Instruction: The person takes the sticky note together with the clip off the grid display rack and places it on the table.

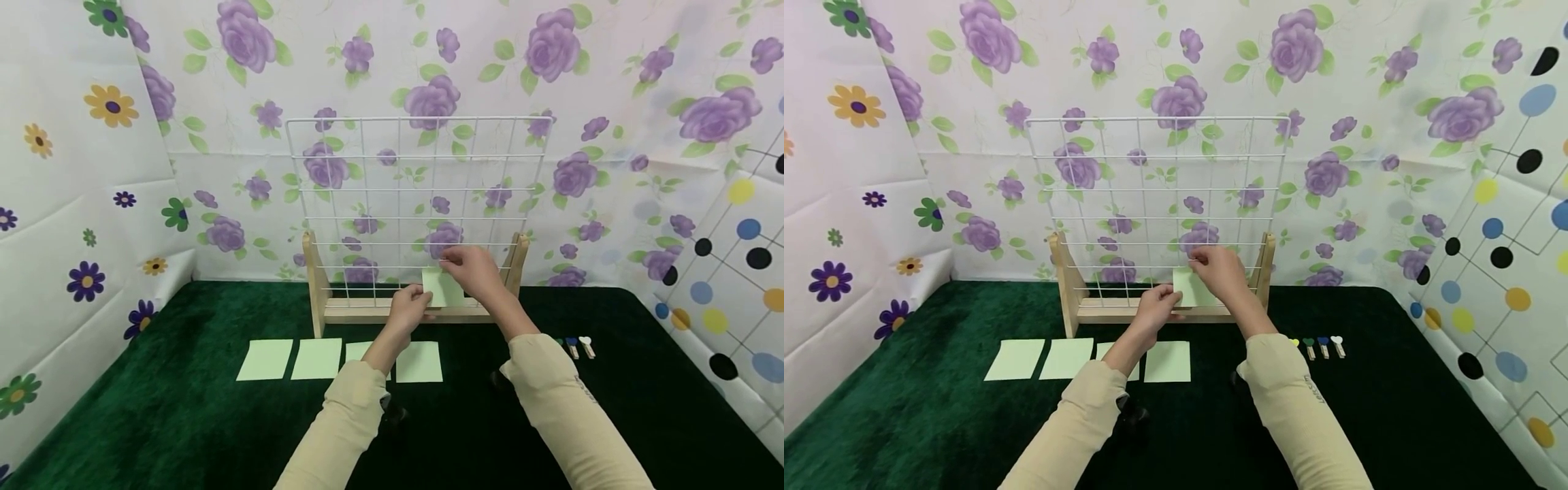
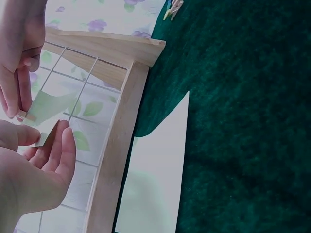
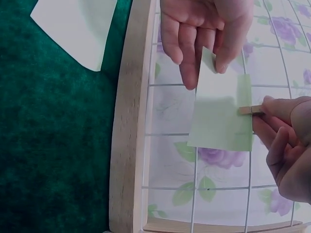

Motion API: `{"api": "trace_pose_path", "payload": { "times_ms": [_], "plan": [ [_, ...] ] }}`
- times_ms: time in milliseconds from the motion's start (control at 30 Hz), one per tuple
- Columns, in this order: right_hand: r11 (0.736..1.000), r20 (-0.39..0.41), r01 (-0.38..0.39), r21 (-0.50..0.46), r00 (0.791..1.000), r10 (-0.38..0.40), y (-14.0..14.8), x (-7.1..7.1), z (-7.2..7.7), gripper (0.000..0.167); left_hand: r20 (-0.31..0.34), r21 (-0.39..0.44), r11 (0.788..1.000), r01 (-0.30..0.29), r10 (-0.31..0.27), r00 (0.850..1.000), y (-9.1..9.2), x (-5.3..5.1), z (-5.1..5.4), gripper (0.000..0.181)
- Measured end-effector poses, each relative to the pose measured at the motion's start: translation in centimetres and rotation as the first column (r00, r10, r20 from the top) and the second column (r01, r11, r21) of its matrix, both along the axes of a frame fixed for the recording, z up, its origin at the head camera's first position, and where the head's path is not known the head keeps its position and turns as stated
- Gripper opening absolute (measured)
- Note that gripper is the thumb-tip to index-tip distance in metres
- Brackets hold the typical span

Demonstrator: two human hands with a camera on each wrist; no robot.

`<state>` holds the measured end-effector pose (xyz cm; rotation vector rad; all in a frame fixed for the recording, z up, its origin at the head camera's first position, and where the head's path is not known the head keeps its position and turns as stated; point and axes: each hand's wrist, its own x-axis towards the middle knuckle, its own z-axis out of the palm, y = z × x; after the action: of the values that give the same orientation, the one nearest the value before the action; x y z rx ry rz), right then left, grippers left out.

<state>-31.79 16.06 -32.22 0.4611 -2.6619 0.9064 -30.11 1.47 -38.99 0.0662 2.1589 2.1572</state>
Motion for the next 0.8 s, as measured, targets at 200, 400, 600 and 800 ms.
{"api": "trace_pose_path", "payload": {
  "times_ms": [200, 400, 600, 800],
  "plan": [
    [0.997, -0.065, 0.068, 0.041, 0.996, -0.066, -0.4, 0.1, -0.5, 0.020, 0.034, 0.011, 1.000, -0.013, 0.012, 0.999, -0.1, -0.4, -0.3, 0.029],
    [0.997, -0.127, 0.074, 0.028, 0.989, -0.069, -0.6, -0.2, -1.0, 0.018, 0.045, 0.008, 0.999, -0.035, 0.035, 0.998, -0.2, -0.7, -0.5, 0.031],
    [0.995, -0.212, 0.084, 0.050, 0.975, -0.072, -0.6, -0.4, -1.3, 0.016, 0.039, 0.020, 0.999, -0.041, 0.041, 0.998, 0.0, -0.8, -0.8, 0.031],
    [0.994, -0.270, 0.103, 0.048, 0.959, -0.087, -0.7, -0.4, -1.5, 0.015, 0.022, 0.020, 0.999, -0.042, 0.042, 0.999, 0.1, -0.6, -1.0, 0.032]
  ]
}}
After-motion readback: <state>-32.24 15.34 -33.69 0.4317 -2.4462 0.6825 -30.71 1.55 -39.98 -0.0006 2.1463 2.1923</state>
